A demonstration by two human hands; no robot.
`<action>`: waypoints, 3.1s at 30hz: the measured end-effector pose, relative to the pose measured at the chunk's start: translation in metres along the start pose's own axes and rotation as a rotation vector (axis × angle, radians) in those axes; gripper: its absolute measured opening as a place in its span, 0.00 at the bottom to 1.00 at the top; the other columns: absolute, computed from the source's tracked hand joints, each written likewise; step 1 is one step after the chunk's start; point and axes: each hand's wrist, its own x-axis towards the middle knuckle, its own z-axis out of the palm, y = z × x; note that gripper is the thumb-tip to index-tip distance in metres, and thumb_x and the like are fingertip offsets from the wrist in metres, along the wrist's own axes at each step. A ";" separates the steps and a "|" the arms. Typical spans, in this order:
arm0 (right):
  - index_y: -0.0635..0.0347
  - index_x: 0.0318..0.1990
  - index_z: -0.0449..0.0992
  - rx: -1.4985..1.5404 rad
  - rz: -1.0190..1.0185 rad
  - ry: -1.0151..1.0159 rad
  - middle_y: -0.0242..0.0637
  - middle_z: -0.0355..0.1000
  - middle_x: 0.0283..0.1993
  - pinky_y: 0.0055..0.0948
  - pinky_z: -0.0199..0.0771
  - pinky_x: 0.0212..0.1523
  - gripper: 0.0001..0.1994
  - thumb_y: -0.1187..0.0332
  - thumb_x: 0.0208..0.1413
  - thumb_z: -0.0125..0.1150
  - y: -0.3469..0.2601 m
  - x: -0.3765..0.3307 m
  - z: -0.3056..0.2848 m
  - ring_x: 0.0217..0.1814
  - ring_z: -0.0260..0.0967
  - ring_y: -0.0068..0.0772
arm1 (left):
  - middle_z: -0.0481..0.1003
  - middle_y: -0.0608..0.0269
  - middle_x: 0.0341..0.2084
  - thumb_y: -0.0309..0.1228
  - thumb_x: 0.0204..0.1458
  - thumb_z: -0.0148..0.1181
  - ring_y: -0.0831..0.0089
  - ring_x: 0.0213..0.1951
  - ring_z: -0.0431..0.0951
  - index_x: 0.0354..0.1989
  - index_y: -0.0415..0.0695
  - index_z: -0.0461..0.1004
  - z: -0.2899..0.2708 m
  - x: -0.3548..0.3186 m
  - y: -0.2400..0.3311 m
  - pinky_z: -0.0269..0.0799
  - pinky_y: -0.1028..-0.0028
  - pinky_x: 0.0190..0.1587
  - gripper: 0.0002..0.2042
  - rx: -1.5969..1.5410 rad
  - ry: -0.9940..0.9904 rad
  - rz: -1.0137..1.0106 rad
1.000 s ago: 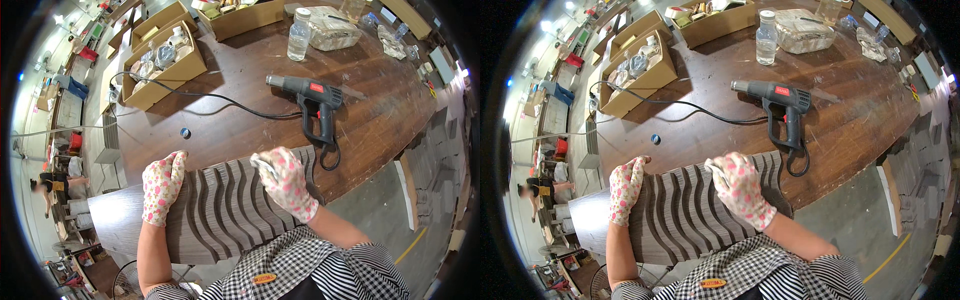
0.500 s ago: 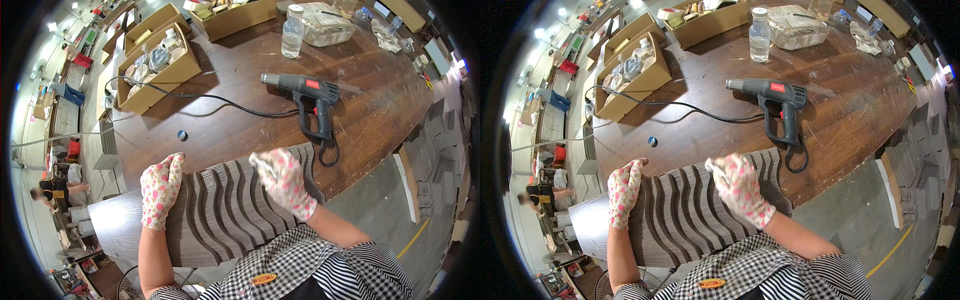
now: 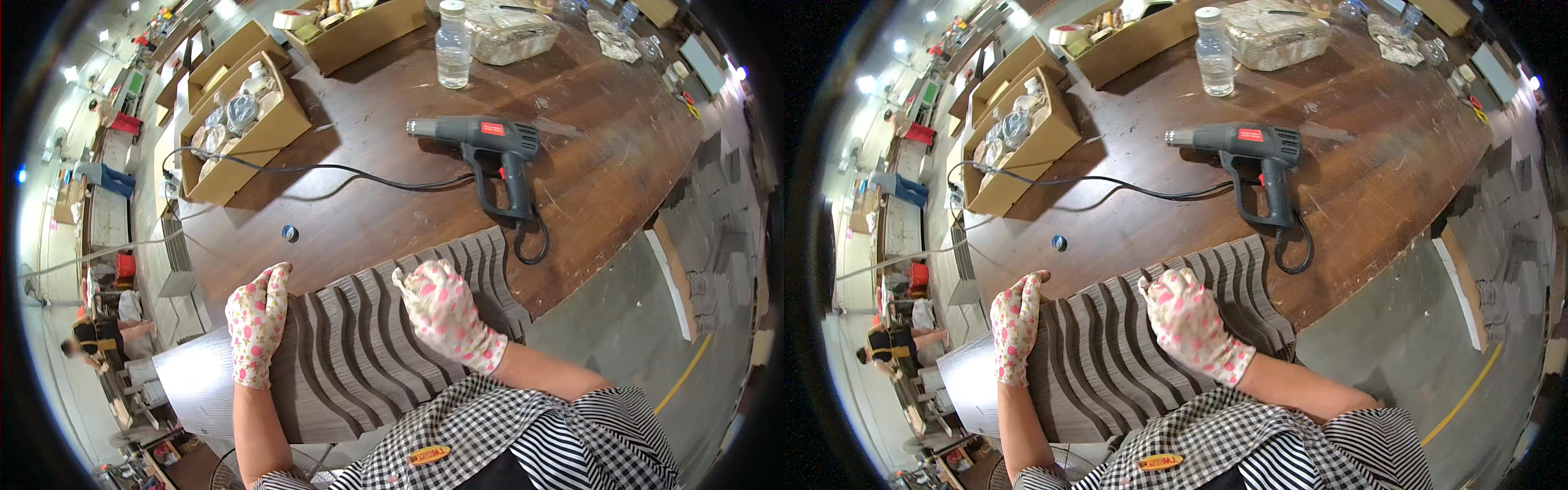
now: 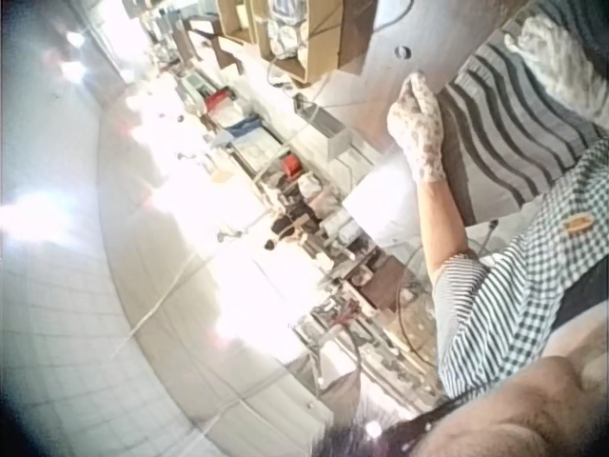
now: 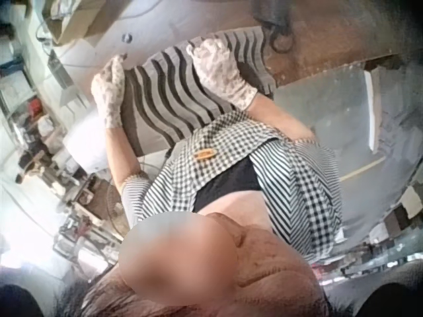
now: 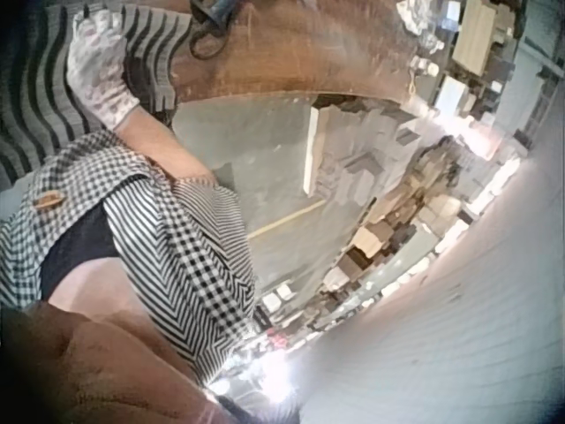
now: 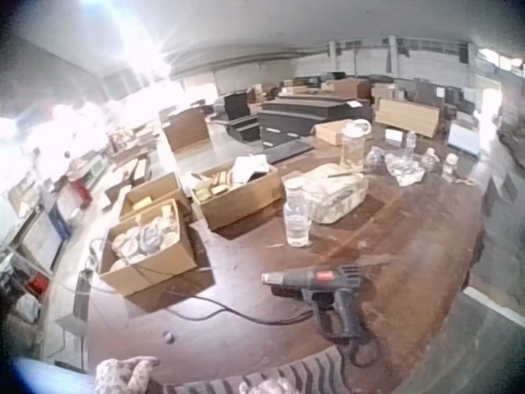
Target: Applying and smoothing a decorative laminate strip onto a curved wooden furniture component using a heat gun and a rubbing block.
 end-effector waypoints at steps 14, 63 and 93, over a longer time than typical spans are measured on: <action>0.70 0.43 0.74 -0.096 -0.087 -0.107 0.41 0.67 0.34 0.37 0.70 0.34 0.14 0.79 0.45 0.57 -0.012 -0.013 -0.009 0.38 0.65 0.40 | 0.81 0.53 0.32 0.38 0.62 0.44 0.66 0.34 0.81 0.46 0.41 0.79 0.002 0.000 -0.006 0.71 0.71 0.43 0.18 -0.020 0.019 0.018; 0.62 0.38 0.70 0.147 0.027 0.064 0.43 0.65 0.37 0.35 0.72 0.35 0.08 0.71 0.49 0.56 0.007 0.018 0.000 0.39 0.67 0.40 | 0.81 0.55 0.32 0.40 0.62 0.46 0.70 0.31 0.79 0.46 0.38 0.78 0.009 0.004 -0.020 0.72 0.70 0.41 0.19 -0.218 0.111 0.058; 0.64 0.44 0.74 0.949 0.557 -0.542 0.38 0.75 0.39 0.24 0.78 0.35 0.14 0.65 0.55 0.63 0.049 -0.047 -0.092 0.39 0.73 0.27 | 0.80 0.52 0.36 0.42 0.61 0.47 0.61 0.43 0.79 0.43 0.41 0.80 0.006 0.007 -0.018 0.69 0.68 0.48 0.19 -0.065 0.107 0.093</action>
